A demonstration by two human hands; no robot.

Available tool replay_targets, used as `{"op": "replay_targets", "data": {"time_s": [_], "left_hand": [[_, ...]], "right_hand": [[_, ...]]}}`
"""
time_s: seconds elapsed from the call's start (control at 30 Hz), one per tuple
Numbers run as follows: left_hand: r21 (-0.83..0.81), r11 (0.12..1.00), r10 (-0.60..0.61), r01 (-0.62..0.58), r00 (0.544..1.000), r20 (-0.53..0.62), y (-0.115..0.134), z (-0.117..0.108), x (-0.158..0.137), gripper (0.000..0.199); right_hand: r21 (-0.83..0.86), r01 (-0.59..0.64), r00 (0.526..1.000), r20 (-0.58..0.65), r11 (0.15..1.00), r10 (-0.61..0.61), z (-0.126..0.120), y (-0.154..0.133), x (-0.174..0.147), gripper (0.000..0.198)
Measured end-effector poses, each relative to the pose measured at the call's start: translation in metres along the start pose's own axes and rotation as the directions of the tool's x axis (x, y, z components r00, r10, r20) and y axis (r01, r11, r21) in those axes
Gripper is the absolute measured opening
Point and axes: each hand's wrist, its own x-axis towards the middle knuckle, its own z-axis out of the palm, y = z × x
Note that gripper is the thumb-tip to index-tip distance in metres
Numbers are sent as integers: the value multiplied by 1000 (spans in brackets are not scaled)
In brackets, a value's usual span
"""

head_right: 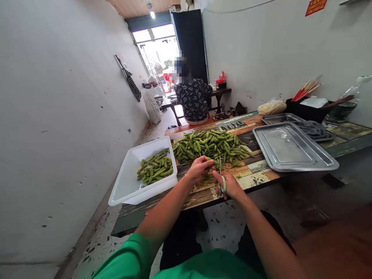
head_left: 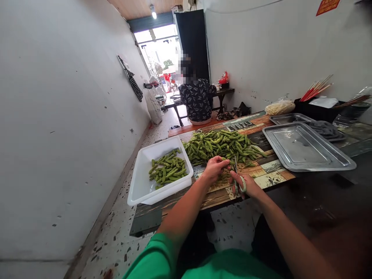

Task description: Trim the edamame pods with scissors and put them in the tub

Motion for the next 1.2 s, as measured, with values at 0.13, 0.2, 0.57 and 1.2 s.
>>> {"op": "replay_targets", "data": {"time_s": [0.13, 0.2, 0.57, 1.2], "left_hand": [[48, 999, -15, 14, 1000, 22, 0, 3, -3, 50], [63, 998, -22, 22, 1000, 4, 0, 4, -3, 46], [-177, 982, -1, -66, 936, -353, 15, -10, 7, 15], [983, 166, 338, -84, 941, 24, 7, -20, -2, 16]], "right_hand": [[8, -4, 1000, 1, 1000, 4, -1, -1, -1, 57], [-15, -12, 1000, -25, 1000, 11, 0, -3, -3, 55], [120, -61, 995, -75, 991, 71, 1, -12, -6, 50], [37, -45, 998, -31, 998, 46, 2, -6, -3, 47]]}}
